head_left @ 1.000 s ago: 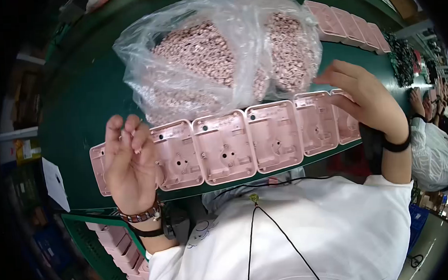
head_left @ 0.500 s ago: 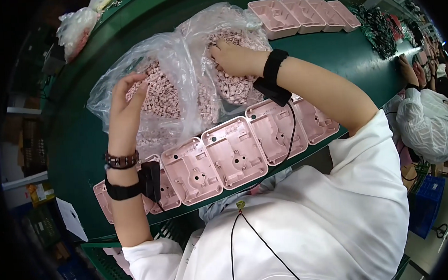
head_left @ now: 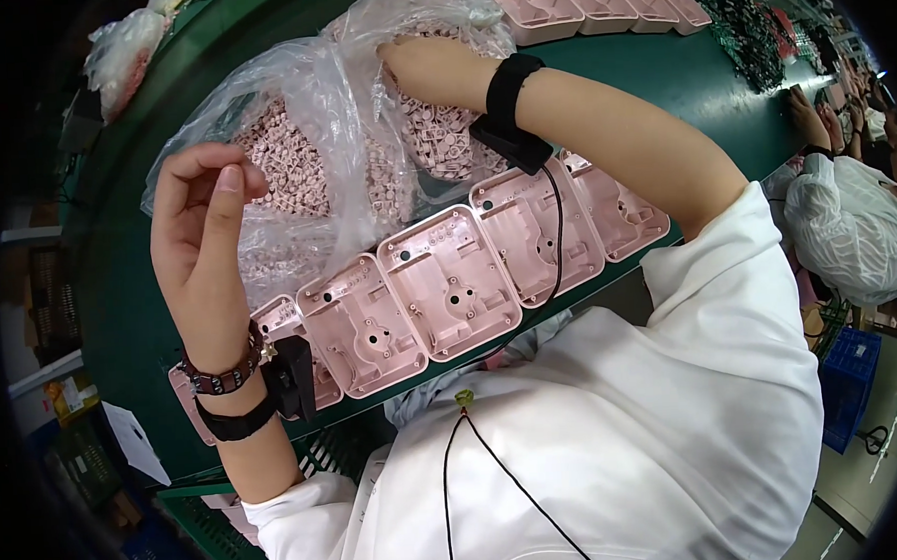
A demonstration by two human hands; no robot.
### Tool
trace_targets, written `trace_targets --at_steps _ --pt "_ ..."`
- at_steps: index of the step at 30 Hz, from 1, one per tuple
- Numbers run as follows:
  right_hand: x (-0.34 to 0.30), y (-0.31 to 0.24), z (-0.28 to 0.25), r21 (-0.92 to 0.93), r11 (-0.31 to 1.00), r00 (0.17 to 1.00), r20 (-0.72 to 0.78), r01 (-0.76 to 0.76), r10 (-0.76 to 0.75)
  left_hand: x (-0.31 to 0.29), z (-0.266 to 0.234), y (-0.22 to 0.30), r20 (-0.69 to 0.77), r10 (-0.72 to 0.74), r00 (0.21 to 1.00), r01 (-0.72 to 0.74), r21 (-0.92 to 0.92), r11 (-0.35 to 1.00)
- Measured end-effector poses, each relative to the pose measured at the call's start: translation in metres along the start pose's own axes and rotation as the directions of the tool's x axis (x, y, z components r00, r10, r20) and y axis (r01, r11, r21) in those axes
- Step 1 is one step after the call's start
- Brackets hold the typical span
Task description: The person picks up pink plastic components from a bag, inserts them into pink plastic housings, and presses them into place by hand. They then fit a pink plastic cover onto a housing and place the assembled unit into a green plastic crate.
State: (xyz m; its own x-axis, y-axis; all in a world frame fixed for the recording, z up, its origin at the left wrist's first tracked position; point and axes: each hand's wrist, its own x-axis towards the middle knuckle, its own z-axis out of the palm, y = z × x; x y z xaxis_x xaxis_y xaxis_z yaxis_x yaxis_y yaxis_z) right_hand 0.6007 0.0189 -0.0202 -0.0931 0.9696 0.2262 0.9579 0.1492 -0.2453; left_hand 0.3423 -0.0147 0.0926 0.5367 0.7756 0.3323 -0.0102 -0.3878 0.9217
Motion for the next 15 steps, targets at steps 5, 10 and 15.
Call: trace_targets --at_steps 5,10,15 --pt "0.003 -0.014 -0.013 -0.010 0.992 0.990 0.061 -0.129 0.129 -0.004 0.005 -0.001 -0.018 -0.010 1.000 0.006 -0.181 0.983" --pt "0.005 -0.005 -0.008 0.073 0.990 0.993 -0.012 -0.118 0.119 -0.004 0.041 -0.006 0.005 -0.236 0.972 0.162 -0.740 0.652" --pt "-0.005 -0.015 -0.029 0.071 0.994 0.990 -0.126 0.077 -0.068 0.000 0.053 -0.030 0.144 -0.642 0.753 0.395 -0.880 0.265"
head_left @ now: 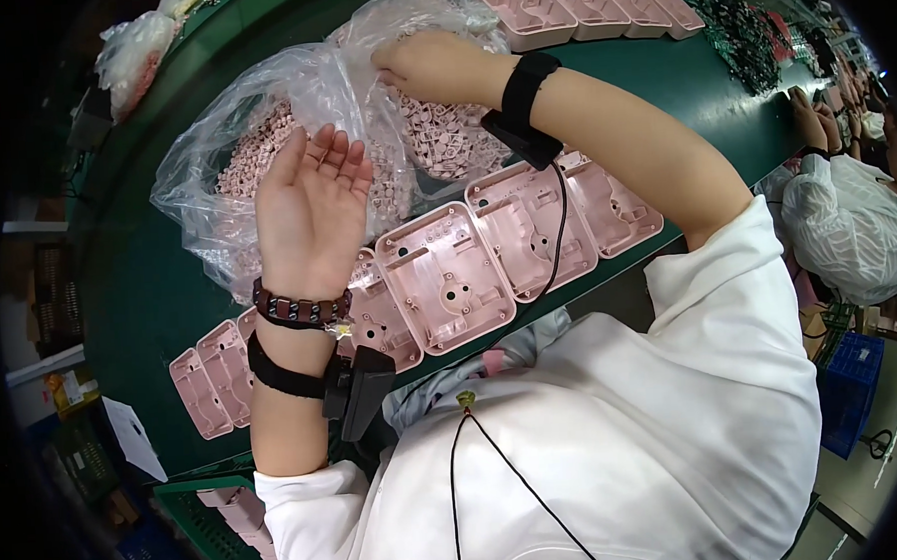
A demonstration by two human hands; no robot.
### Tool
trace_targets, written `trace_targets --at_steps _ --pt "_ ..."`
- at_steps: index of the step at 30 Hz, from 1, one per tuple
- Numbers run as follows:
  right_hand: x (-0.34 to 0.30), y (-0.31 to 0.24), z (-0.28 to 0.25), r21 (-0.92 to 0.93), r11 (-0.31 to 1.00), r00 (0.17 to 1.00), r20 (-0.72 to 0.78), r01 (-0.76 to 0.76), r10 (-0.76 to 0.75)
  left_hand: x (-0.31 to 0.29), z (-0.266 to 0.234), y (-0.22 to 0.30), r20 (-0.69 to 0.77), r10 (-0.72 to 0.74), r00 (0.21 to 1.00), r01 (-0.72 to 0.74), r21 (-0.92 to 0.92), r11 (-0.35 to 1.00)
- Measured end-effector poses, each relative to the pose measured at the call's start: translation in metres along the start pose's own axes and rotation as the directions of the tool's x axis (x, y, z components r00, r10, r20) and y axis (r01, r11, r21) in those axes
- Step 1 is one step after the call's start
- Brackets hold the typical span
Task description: The person picks up pink plastic components from a bag, inserts them into pink plastic housings, and presses them into place by hand. They then fit a pink plastic cover onto a housing and place the assembled unit into a green plastic crate.
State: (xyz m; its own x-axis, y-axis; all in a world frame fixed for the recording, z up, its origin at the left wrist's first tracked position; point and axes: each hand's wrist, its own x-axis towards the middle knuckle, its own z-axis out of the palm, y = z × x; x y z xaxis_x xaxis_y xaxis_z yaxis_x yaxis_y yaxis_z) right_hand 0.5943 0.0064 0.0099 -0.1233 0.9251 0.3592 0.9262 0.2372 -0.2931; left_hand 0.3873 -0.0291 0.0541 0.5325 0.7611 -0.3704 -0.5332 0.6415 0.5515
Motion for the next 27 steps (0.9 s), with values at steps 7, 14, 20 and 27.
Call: trace_targets --at_steps 7,14,20,27 --pt "-0.054 -0.112 -0.051 0.409 0.912 0.959 -0.269 0.033 0.086 -0.022 0.022 -0.040 0.268 -0.261 0.927 0.329 -0.252 0.910" --pt "-0.114 -0.117 -0.045 0.370 0.903 0.877 -0.481 0.216 -0.013 -0.045 0.043 -0.072 0.256 -0.238 0.937 0.302 -0.252 0.919" --pt "-0.120 -0.119 -0.054 0.324 0.891 0.805 -0.589 0.317 -0.072 -0.028 -0.032 -0.082 0.246 0.000 0.969 -0.196 0.771 0.606" --pt "-0.113 -0.117 -0.052 0.371 0.883 0.797 -0.603 0.287 -0.006 -0.016 -0.029 -0.085 0.122 -0.137 0.983 0.156 -0.159 0.975"
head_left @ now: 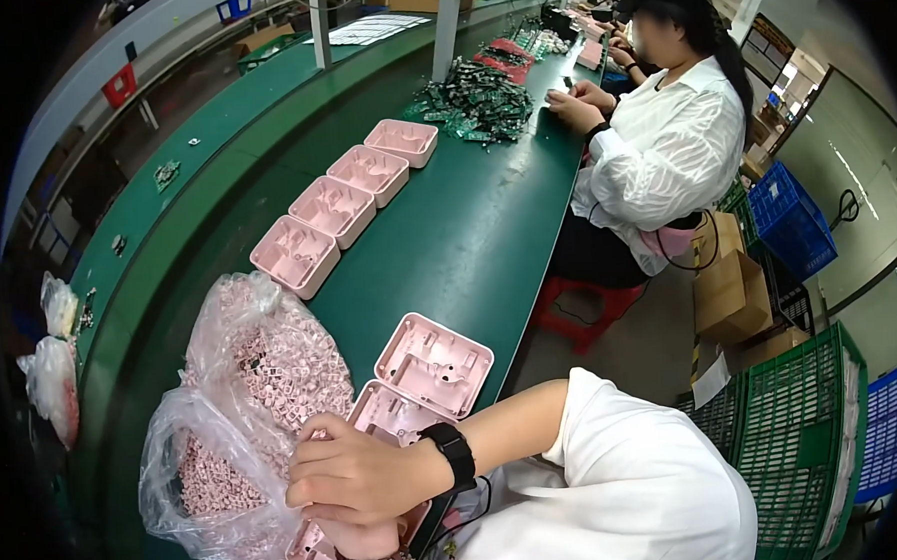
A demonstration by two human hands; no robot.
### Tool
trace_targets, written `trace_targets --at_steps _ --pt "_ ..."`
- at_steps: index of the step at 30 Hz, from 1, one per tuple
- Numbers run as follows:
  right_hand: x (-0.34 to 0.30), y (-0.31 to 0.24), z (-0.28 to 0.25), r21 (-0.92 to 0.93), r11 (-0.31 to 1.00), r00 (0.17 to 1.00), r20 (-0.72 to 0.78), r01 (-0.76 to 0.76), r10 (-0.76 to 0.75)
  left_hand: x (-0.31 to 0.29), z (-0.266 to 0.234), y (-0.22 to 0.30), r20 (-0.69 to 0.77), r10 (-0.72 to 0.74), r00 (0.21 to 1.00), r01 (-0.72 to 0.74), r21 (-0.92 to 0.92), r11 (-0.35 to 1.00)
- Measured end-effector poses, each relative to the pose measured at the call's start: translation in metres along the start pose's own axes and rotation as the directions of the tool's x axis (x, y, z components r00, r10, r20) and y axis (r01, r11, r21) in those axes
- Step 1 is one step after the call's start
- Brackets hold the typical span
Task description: The person picks up pink plastic components from a bag, inserts them into pink plastic housings, and presses them into place by hand. They then fit a pink plastic cover onto a housing and place the assembled unit into a green plastic crate.
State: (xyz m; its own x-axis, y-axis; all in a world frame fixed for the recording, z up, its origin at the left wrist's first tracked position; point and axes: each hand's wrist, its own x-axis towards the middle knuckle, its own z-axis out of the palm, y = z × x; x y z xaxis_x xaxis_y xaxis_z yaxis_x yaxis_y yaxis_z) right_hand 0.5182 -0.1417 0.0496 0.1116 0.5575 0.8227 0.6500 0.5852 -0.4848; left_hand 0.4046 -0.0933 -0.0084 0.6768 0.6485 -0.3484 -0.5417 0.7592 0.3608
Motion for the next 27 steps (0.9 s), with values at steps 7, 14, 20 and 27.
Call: trace_targets --at_steps 7,14,20,27 --pt "-0.002 -0.005 0.001 -0.064 0.997 0.999 0.022 -0.040 0.041 0.000 -0.016 -0.001 0.094 0.027 0.995 0.026 -0.517 0.856" --pt "-0.005 -0.012 0.002 -0.106 0.989 0.994 -0.055 -0.104 0.098 -0.005 -0.019 -0.018 0.495 0.106 0.862 0.179 -0.494 0.851" --pt "-0.002 -0.011 -0.044 0.289 0.911 0.955 0.094 -0.295 0.280 -0.015 0.059 -0.009 0.034 -0.208 0.978 0.199 0.168 0.965" --pt "-0.013 -0.007 -0.086 0.042 0.856 0.789 0.415 -0.515 0.454 -0.028 0.064 -0.006 0.182 -0.321 0.929 -0.030 0.903 0.428"
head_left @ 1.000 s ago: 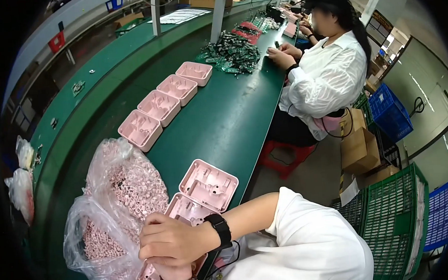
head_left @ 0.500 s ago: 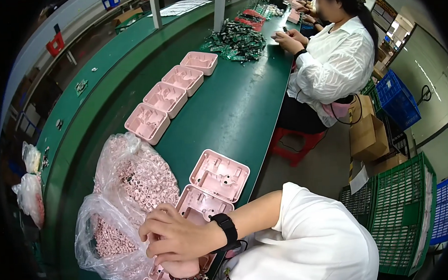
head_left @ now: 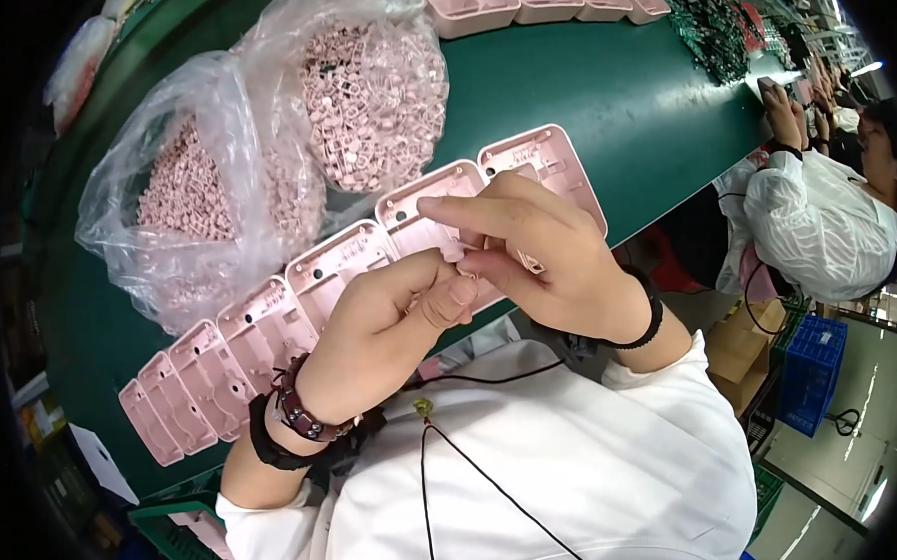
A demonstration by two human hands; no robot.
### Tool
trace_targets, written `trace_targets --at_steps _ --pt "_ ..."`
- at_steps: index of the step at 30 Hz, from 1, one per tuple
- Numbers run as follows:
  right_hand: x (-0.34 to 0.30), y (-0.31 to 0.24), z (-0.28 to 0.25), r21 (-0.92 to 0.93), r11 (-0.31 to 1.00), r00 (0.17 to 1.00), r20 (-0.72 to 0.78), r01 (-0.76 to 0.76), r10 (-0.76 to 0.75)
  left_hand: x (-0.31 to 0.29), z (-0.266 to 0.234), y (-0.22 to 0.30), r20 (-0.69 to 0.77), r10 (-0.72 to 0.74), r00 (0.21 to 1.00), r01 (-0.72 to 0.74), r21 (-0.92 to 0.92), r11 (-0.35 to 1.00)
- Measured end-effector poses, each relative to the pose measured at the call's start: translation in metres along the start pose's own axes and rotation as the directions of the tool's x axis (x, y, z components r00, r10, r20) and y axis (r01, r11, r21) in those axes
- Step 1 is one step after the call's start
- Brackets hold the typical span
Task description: The person picks up pink plastic components from a bag, inserts them into pink plastic housings, and presses them into place by hand. They then fit a pink plastic cover onto a housing and place the assembled unit into a green plastic crate.
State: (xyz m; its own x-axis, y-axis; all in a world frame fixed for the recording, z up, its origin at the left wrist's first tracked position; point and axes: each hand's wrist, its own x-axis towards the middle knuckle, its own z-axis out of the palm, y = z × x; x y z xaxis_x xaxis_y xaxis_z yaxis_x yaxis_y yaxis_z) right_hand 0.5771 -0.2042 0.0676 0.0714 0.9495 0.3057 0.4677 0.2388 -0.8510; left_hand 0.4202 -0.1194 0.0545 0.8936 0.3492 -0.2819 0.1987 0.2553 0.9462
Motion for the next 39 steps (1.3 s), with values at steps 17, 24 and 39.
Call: trace_targets --at_steps 17,24,39 --pt "-0.037 0.046 -0.045 -0.184 0.832 0.851 0.143 0.524 -0.504 0.034 0.024 0.000 0.376 -0.008 0.927 -0.058 0.164 0.985" --pt "-0.013 0.046 -0.073 -0.075 0.836 0.818 0.269 0.544 -0.509 0.051 0.021 0.003 0.468 0.056 0.882 -0.107 0.083 0.991" --pt "0.081 0.136 -0.079 -0.190 0.635 0.548 0.717 0.748 -0.431 0.060 0.021 -0.010 0.064 0.005 0.998 -0.060 0.903 0.425"
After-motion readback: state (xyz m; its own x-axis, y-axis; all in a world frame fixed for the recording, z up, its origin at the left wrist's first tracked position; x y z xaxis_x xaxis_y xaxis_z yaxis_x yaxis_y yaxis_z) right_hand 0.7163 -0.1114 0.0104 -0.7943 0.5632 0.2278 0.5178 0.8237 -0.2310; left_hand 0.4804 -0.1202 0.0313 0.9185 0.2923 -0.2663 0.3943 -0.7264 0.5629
